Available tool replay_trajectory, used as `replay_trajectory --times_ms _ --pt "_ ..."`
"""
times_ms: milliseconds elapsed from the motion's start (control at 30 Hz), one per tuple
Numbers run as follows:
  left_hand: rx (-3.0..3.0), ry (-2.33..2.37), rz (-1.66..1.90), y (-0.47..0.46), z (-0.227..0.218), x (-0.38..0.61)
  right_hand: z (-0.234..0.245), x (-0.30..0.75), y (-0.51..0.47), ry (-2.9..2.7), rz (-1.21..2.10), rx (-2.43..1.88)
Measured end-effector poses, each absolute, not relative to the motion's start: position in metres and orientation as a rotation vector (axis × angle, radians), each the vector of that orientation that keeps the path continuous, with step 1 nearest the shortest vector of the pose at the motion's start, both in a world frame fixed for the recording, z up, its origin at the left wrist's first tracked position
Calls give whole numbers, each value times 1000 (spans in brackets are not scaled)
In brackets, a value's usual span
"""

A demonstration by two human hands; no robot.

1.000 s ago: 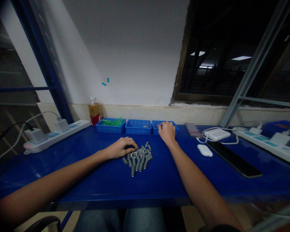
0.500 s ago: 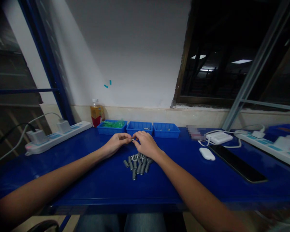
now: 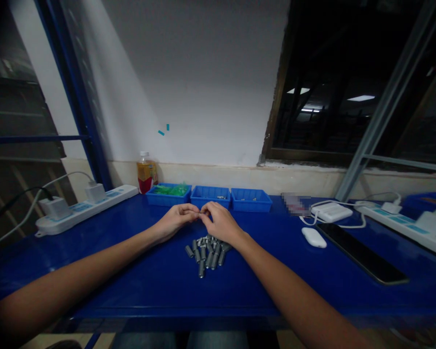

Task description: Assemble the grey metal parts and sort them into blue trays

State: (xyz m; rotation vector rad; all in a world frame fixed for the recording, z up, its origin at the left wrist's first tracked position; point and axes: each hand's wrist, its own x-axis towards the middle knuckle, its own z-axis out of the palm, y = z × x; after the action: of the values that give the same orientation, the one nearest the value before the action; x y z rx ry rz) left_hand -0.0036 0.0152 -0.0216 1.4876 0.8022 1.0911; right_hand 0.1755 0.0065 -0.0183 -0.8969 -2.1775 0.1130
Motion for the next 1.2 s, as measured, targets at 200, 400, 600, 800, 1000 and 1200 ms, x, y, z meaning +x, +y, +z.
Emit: replay_trajectory --times_ms 200,400,600,800,1000,1200 --pt "1401 733 1067 17 -24 -5 -17 176 4 -2196 97 -870" --pt "1510 743 1042 20 -27 -6 -19 175 6 -2209 62 -917" --pt "2031 910 1010 14 -22 -8 -21 174 9 -2211 8 -973" --pt "2062 943 1027 16 -24 -8 -20 174 7 -2165 39 -1010" --pt "1855 872 1010 20 -24 -10 -15 175 4 -2186 103 -884" --pt "1781 843 970 18 -22 -11 -15 176 5 -2212 131 -883"
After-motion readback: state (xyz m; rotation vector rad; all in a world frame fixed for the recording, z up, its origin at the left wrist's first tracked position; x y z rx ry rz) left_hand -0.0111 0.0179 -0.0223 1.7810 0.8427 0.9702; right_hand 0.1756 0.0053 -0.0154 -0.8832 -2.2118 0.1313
